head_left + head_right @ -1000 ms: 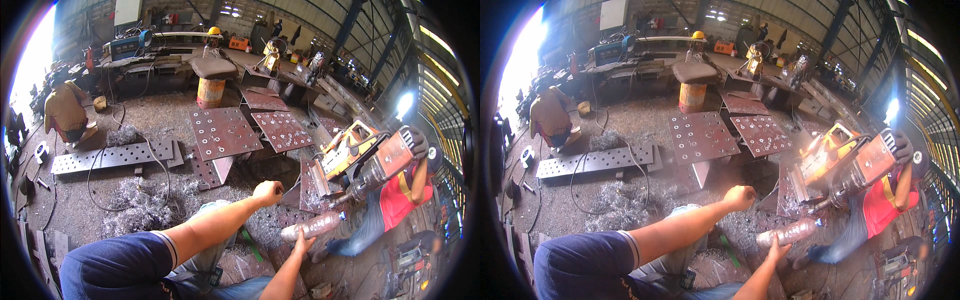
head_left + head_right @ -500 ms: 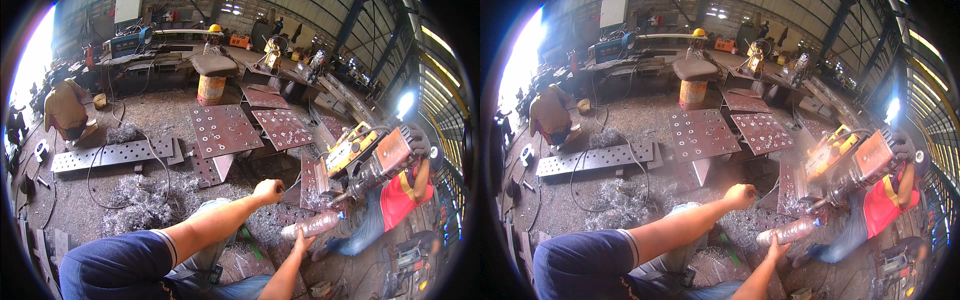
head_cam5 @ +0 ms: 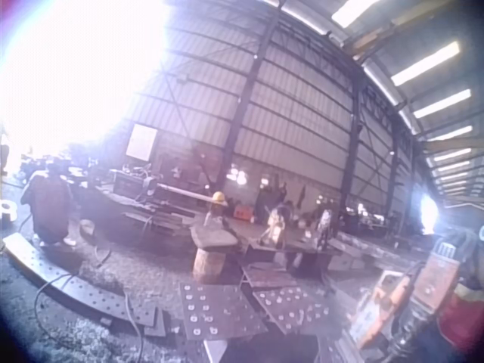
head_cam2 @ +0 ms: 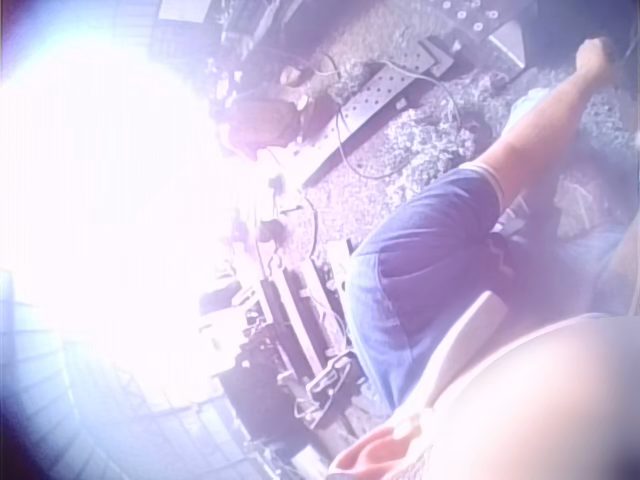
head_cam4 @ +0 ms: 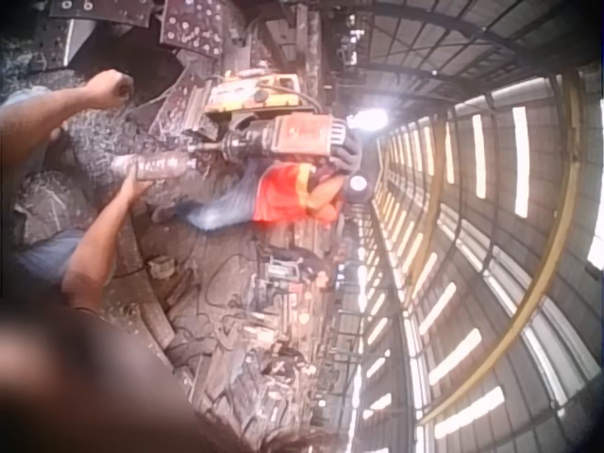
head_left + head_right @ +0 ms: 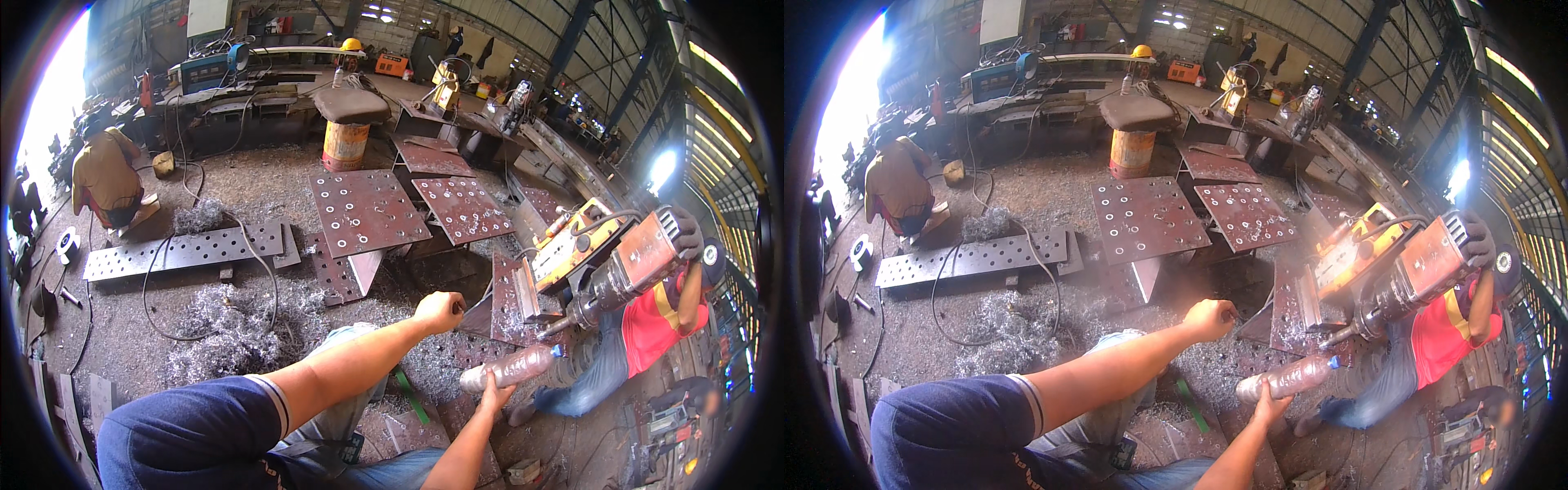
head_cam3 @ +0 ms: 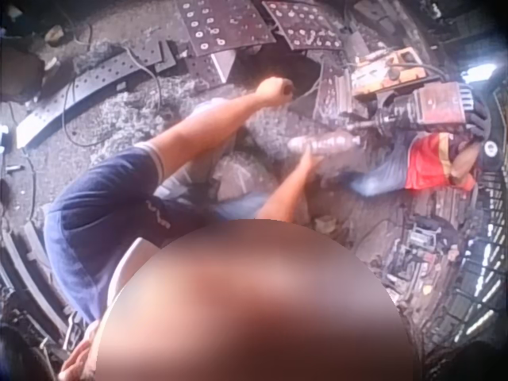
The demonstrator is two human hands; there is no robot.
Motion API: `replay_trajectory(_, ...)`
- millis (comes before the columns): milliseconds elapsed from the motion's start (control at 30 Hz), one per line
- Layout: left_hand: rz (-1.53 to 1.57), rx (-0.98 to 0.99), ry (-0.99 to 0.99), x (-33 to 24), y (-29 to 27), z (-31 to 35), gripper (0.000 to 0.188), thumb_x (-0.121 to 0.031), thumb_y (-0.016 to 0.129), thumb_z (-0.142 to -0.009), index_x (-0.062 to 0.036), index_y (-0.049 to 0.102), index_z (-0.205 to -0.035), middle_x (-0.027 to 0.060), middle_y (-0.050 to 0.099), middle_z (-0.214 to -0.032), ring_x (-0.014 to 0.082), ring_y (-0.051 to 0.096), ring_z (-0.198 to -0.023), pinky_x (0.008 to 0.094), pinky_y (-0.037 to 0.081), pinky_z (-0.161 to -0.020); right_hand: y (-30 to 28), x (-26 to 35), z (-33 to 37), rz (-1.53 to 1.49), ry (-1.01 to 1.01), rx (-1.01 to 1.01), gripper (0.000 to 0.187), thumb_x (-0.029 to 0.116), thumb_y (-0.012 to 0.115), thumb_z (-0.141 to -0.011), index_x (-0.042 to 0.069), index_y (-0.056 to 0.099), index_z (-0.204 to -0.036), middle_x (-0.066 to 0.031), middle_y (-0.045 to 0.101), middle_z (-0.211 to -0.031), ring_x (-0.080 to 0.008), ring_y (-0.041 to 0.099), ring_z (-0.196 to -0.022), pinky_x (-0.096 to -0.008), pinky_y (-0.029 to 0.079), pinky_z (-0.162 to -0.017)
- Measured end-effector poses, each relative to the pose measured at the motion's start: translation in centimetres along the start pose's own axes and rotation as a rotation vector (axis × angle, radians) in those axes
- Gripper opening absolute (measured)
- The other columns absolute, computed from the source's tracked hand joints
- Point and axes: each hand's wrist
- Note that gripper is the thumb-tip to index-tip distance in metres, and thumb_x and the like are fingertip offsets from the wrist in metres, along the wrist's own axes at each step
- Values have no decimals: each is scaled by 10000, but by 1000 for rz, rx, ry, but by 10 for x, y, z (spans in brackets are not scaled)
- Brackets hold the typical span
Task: The person sits on the floor and assists a coworker by holding a plastic bottle to apply liquid to a metal plate while the coworker drills holes. The person repeatedly pours liquid onto the drilling area and adjusts the bottle position as the coworker moves the drill.
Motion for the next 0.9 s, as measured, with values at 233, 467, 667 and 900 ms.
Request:
replay_trajectory(233, 9, -1, 18, -3, 3, -1, 254, -232, 673, -806, -104, 740, -1016, 110, 758, -899, 302, 731, -871, 412, 570, -800, -3, -9, -7, -17, -35, -14, 909, 182, 896, -722, -11, 415, -1469, -199, 544, -1421, -330, 556, -1272, -426, 401, -1111)
replay_trajectory(467, -6, -5, -7, 2, 3, 0, 253, -240, 682, -803, -114, 746, -1013, 107, 760, -911, 298, 735, -882, 411, 578, -812, 0, -1, -1, -5, -25, 22, 921, 217, 908, -720, -19, 423, -1466, -201, 541, -1424, -334, 554, -1274, -438, 418, -1099)
replay_trajectory(667, 0, -32, -9, -5, 7, -5, 241, -221, 678, -772, -112, 753, -973, 102, 757, -879, 284, 739, -859, 399, 582, -784, -6, -11, -15, -5, -24, -33, 954, 275, 925, -711, -30, 426, -1465, -210, 524, -1435, -332, 544, -1285, -430, 431, -1093)
replay_trajectory(900, 12, -16, -17, -2, 1, -1, 240, -213, 688, -770, -95, 750, -970, 109, 755, -874, 291, 737, -846, 388, 580, -782, -1, 27, 8, -192, 163, 71, 860, 217, 873, -787, 2, 416, -1484, -180, 519, -1444, -299, 544, -1284, -426, 449, -1070)
Point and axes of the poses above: each hand's wrist, its own z-axis away from the middle knuckle, its own y-axis out of the palm, x = y × z
